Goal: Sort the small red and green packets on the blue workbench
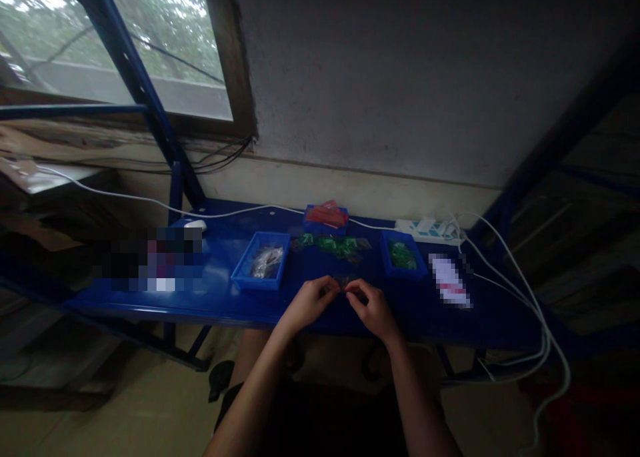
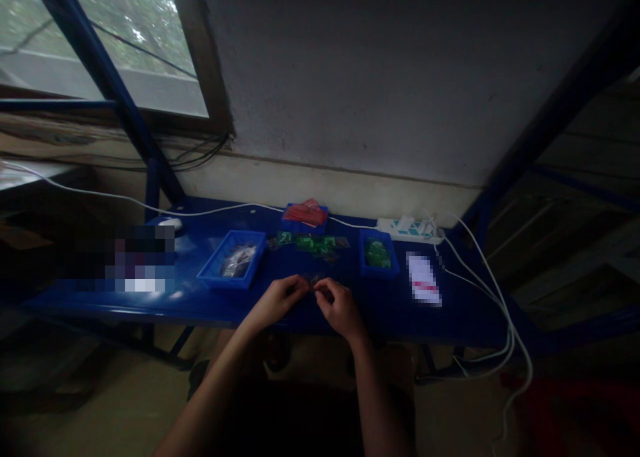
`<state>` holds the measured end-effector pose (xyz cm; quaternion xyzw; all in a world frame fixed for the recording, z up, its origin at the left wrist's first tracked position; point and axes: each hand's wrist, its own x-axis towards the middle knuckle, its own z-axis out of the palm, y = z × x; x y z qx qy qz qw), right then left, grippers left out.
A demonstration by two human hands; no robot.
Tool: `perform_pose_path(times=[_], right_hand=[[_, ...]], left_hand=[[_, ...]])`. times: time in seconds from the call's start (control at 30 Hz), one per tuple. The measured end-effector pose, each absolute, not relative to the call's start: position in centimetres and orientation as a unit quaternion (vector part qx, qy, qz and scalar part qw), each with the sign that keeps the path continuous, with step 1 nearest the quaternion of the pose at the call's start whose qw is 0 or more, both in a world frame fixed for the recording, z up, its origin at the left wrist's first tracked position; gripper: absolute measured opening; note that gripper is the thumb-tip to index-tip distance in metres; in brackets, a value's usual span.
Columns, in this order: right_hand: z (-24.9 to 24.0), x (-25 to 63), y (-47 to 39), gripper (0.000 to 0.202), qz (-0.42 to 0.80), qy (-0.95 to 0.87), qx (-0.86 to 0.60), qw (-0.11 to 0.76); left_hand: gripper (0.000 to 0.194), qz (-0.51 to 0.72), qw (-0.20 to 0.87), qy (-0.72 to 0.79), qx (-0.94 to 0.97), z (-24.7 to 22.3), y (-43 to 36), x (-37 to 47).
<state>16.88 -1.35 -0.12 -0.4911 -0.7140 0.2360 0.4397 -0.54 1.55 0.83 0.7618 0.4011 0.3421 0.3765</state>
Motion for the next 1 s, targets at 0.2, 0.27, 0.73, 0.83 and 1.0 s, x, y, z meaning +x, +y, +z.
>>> perform_pose_path(times=[0.2, 0.27, 0.73, 0.83, 1.0], right_hand=[[-0.08, 16.91, -1.27, 0.012, 0.212, -0.710, -0.501, 0.447], [-0.09, 16.92, -1.26, 0.013, 0.213, -0.709, -0.502, 0.448], [0.09, 16.90, -1.31, 0.014, 0.207, -0.694, -0.517, 0.456], [0.12, 16.91, -1.29, 0.015, 0.207, -0.689, -0.519, 0.462], [0.18, 16.97, -1.33, 0.015, 0.210, -0.689, -0.515, 0.465]], left_hand=[[0.019, 0.341, 0.373, 0.402, 0.764, 0.95, 1.45, -0.53], [0.018, 0.340, 0.371, 0.401, 0.766, 1.02, 1.43, -0.56], [0.019, 0.345, 0.375, 0.403, 0.760, 1.24, 1.40, -0.54], [0.017, 0.347, 0.370, 0.403, 0.762, 1.34, 1.36, -0.56], [0.015, 0.348, 0.365, 0.403, 0.763, 1.31, 1.40, -0.64]])
